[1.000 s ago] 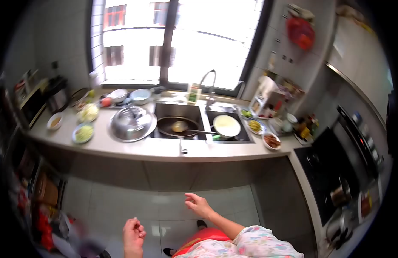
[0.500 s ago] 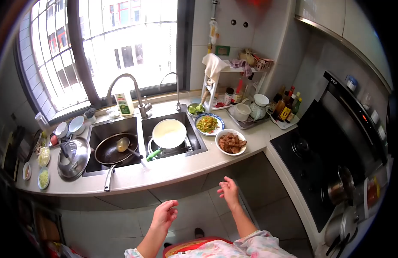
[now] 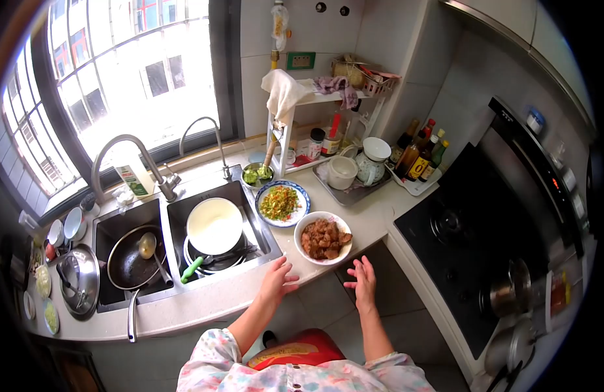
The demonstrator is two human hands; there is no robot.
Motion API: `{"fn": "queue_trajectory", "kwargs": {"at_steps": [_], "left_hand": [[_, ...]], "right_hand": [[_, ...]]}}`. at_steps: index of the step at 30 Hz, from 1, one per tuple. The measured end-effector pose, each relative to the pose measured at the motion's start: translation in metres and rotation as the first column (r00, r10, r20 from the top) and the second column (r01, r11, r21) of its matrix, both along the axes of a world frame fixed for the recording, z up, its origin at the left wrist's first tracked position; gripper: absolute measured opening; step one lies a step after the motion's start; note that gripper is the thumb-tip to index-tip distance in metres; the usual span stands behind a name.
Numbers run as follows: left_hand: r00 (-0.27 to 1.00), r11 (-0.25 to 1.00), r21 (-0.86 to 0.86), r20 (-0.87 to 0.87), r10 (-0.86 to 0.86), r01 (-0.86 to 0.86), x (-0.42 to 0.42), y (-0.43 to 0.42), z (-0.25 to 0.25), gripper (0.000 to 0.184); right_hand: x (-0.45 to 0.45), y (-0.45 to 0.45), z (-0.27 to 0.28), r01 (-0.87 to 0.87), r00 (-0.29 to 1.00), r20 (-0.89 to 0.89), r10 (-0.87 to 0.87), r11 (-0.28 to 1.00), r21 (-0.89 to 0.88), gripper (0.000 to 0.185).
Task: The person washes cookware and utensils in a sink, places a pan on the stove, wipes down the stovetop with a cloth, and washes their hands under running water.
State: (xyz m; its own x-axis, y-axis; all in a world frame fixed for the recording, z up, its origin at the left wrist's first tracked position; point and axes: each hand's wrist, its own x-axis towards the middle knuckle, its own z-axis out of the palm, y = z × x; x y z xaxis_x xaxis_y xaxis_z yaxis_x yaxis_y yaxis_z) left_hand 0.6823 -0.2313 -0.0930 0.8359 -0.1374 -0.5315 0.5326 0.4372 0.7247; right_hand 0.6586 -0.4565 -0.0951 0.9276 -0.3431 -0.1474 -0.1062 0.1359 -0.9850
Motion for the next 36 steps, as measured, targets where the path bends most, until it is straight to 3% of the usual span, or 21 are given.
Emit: {"fn": "queue_trajectory", "kwargs": {"at_steps": [5, 6, 9, 10, 13, 17, 19, 20, 23, 27, 28, 31, 33, 34, 36], "left_hand": [[0.999, 0.999, 0.007, 0.005, -0.033, 0.033, 0.056, -0.022, -0.027, 0.056], [0.998, 0.999, -0.007, 0.028, -0.051, 0.051, 0.063, -0.024, -0.026, 0.055], [0.999, 1.0, -0.028, 0.054, -0.008, 0.01, 0.079, -0.042, -0.028, 0.05], [0.999, 1.0, -0.011, 0.044, -0.009, 0.009, 0.084, -0.045, -0.035, 0.049], [1.0, 1.0, 0.008, 0.011, 0.003, -0.003, 0.086, -0.048, -0.044, 0.046], [0.996, 0.988, -0.127, 0.023, 0.089, -0.085, 0.07, -0.038, -0.049, 0.047], [0.991, 0.973, -0.191, 0.009, 0.136, -0.132, 0.053, -0.027, -0.028, 0.047], [0.983, 0.97, -0.207, 0.104, 0.151, -0.127, 0.045, -0.02, -0.019, 0.051], [0.972, 0.944, -0.239, -0.006, 0.233, -0.228, 0.008, 0.014, 0.005, 0.052], [0.902, 0.888, -0.237, 0.082, 0.423, -0.395, -0.054, 0.08, -0.002, 0.054], [0.878, 0.877, -0.196, 0.114, 0.464, -0.438, -0.072, 0.099, 0.03, 0.052], [0.736, 0.762, -0.221, 0.199, 0.647, -0.609, -0.139, 0.157, 0.072, 0.048], [0.627, 0.661, -0.207, 0.211, 0.75, -0.722, -0.186, 0.195, 0.074, 0.045], [0.583, 0.614, -0.21, 0.195, 0.789, -0.761, -0.206, 0.221, 0.109, 0.044], [0.48, 0.512, -0.196, 0.189, 0.857, -0.836, -0.251, 0.262, 0.107, 0.045]], "right_hand": [[0.068, -0.021, -0.018, -0.042, 0.999, -0.01, 0.042, 0.999, -0.019, 0.057], [0.083, -0.025, -0.023, -0.094, 0.995, -0.034, 0.095, 0.995, 0.034, 0.059], [0.127, -0.031, -0.045, -0.309, 0.951, 0.119, 0.285, 0.874, 0.376, 0.063], [0.128, -0.026, -0.051, -0.201, 0.98, 0.07, 0.188, 0.933, 0.297, 0.067], [0.129, -0.021, -0.027, -0.259, 0.962, 0.048, 0.268, 0.848, 0.462, 0.069], [0.12, -0.004, 0.003, -0.283, 0.956, 0.03, 0.293, 0.885, 0.369, 0.07], [0.113, 0.008, 0.012, -0.316, 0.948, 0.065, 0.312, 0.891, 0.326, 0.066], [0.109, 0.018, 0.018, -0.329, 0.944, 0.076, 0.321, 0.9, 0.287, 0.066], [0.092, 0.06, 0.038, -0.419, 0.908, 0.113, 0.404, 0.862, 0.284, 0.064], [0.051, 0.135, 0.072, -0.603, 0.796, 0.183, 0.576, 0.737, 0.305, 0.07], [0.037, 0.159, 0.082, -0.639, 0.768, 0.187, 0.613, 0.71, 0.296, 0.069], [-0.006, 0.233, 0.092, -0.722, 0.69, 0.229, 0.686, 0.633, 0.28, 0.068], [-0.035, 0.28, 0.084, -0.773, 0.63, 0.251, 0.735, 0.565, 0.288, 0.066], [-0.05, 0.312, 0.119, -0.797, 0.587, 0.2, 0.784, 0.518, 0.309, 0.066], [-0.081, 0.362, 0.125, -0.854, 0.48, 0.205, 0.853, 0.401, 0.332, 0.063]]}}
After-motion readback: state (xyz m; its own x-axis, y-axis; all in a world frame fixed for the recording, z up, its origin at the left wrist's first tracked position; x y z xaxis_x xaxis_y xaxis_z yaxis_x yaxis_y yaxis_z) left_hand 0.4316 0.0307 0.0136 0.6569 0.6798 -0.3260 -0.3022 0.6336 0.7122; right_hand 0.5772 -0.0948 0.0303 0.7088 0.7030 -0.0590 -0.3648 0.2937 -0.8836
